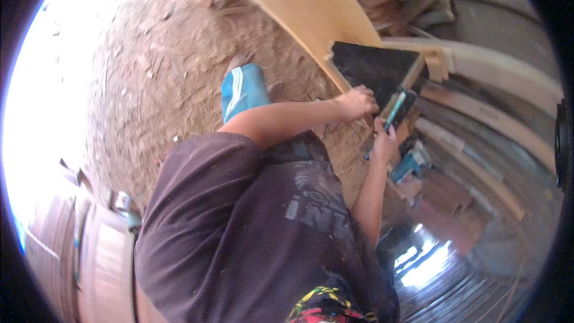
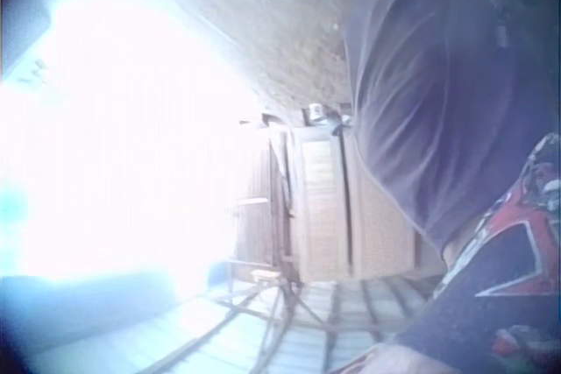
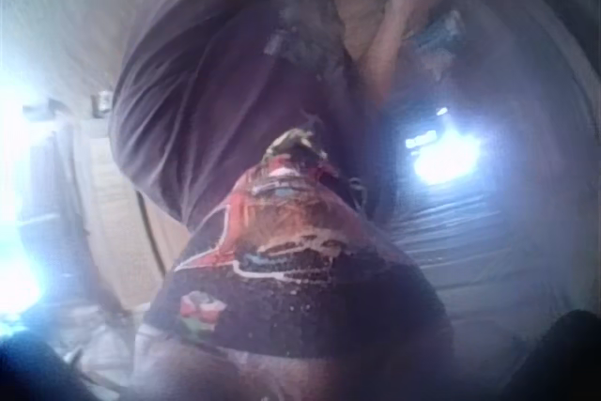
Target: The person hammers nails into a wooden assembly to secure a dark triangular piece. They then use a circular saw to cut a wooden plank, adjusting the saw's depth before making the cut. The person handles the cut pieces and repositions the assembly on the workbench.
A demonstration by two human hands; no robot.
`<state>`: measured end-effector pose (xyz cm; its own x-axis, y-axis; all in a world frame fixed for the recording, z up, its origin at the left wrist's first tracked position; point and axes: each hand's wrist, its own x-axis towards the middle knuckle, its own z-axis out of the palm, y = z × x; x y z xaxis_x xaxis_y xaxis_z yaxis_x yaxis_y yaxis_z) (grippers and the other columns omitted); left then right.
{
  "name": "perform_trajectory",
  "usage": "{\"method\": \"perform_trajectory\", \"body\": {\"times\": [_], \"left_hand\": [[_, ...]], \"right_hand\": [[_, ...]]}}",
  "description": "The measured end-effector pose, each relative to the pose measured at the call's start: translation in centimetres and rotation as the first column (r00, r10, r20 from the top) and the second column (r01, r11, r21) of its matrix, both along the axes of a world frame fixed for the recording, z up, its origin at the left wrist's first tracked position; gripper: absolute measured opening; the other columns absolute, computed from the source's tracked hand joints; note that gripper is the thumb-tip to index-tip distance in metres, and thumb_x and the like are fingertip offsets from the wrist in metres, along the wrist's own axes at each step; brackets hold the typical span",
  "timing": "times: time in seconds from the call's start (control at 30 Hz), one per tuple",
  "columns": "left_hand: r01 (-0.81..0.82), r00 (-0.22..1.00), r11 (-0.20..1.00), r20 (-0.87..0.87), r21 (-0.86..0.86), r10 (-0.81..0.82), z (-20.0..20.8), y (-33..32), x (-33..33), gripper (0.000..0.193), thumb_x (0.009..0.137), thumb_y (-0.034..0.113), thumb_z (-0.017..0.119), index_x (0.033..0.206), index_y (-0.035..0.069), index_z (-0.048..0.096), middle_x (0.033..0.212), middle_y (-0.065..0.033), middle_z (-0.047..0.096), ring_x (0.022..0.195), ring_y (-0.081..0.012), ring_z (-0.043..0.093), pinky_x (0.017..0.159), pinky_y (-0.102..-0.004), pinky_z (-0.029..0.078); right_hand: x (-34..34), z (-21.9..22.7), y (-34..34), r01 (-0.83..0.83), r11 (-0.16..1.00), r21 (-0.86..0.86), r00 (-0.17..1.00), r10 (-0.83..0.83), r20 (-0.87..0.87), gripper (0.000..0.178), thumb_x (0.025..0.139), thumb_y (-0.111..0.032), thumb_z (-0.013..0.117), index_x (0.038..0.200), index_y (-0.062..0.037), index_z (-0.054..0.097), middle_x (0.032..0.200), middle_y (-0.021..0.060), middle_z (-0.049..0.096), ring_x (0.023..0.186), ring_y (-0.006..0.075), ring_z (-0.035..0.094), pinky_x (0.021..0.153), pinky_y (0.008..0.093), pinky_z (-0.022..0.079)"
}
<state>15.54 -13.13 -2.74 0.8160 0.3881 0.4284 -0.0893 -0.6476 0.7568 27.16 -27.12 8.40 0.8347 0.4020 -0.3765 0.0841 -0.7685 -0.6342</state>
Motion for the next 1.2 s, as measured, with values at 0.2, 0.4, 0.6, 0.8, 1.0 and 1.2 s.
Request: {"method": "perform_trajectory", "body": {"times": [0.2,0.4,0.6,0.8,1.0,1.2], "left_hand": [[0.079,0.996,0.994,0.054,-0.072,-0.075,-0.9,3.2,-0.8,0.028,0.084,0.017,0.075,0.111,0.013,0.077,0.107,-0.0115,0.077,0.105,-0.0324,0.071,0.094,-0.0448,0.057],[0.117,0.993,0.982,0.003,-0.151,-0.118,1.7,4.3,-2.0,0.018,0.089,0.016,0.074,0.107,0.012,0.079,0.101,-0.0106,0.077,0.099,-0.0315,0.072,0.089,-0.0437,0.059],[0.098,0.993,0.987,-0.046,-0.129,-0.105,3.2,4.7,-2.3,0.016,0.092,0.015,0.076,0.107,0.012,0.079,0.101,-0.0082,0.079,0.094,-0.0297,0.074,0.084,-0.0417,0.06],[0.131,0.991,0.989,-0.008,-0.064,-0.131,3.5,4.9,-2.4,0.015,0.093,0.014,0.077,0.106,0.01,0.079,0.106,-0.0077,0.079,0.095,-0.0282,0.074,0.084,-0.0409,0.06],[0.092,0.994,0.993,-0.052,-0.071,-0.096,3.8,4.4,-2.5,0.027,0.093,0.014,0.077,0.119,0.008,0.073,0.103,-0.0095,0.078,0.096,-0.0277,0.075,0.085,-0.0392,0.061],[0.068,0.995,0.982,-0.058,-0.177,-0.079,3.8,4.1,-2.5,0.035,0.094,0.011,0.075,0.126,0.01,0.061,0.099,-0.0068,0.078,0.097,-0.0297,0.074,0.084,-0.042,0.059]], "right_hand": [[-5.9,4.8,1.3,0.172,0.958,0.23,0.98,-0.191,0.062,0.025,0.098,-0.028,0.079,0.107,-0.0061,0.072,0.084,-0.0047,0.061,0.069,0.0067,0.051,0.063,0.025,0.042],[-11.0,2.3,-8.1,0.215,0.954,0.208,0.92,-0.269,0.285,0.026,0.099,-0.026,0.077,0.109,-0.0023,0.073,0.087,0.0033,0.069,0.079,0.0113,0.063,0.07,0.0292,0.049],[-17.1,-0.9,-11.7,0.401,0.872,0.281,0.869,-0.459,0.183,0.019,0.1,-0.02,0.075,0.107,-0.0026,0.073,0.078,-0.0071,0.056,0.068,0.0039,0.047,0.061,0.0243,0.04],[-17.1,0.4,-10.7,0.349,0.872,0.344,0.879,-0.432,0.202,0.026,0.099,-0.022,0.077,0.113,-0.0009,0.073,0.08,-0.0055,0.059,0.07,0.0042,0.05,0.063,0.0245,0.043],[-15.8,3.9,-9.4,0.148,0.95,0.275,0.926,-0.23,0.3,0.035,0.1,-0.02,0.076,0.128,-0.0008,0.069,0.086,0.0011,0.065,0.077,0.0039,0.053,0.067,0.0253,0.047],[-14.8,5.3,-7.6,0.073,0.944,0.321,0.963,-0.15,0.223,0.05,0.1,-0.023,0.073,0.146,-0.0039,0.061,0.129,0.0241,0.072,0.115,0.0288,0.074,0.095,0.0385,0.057]]}}
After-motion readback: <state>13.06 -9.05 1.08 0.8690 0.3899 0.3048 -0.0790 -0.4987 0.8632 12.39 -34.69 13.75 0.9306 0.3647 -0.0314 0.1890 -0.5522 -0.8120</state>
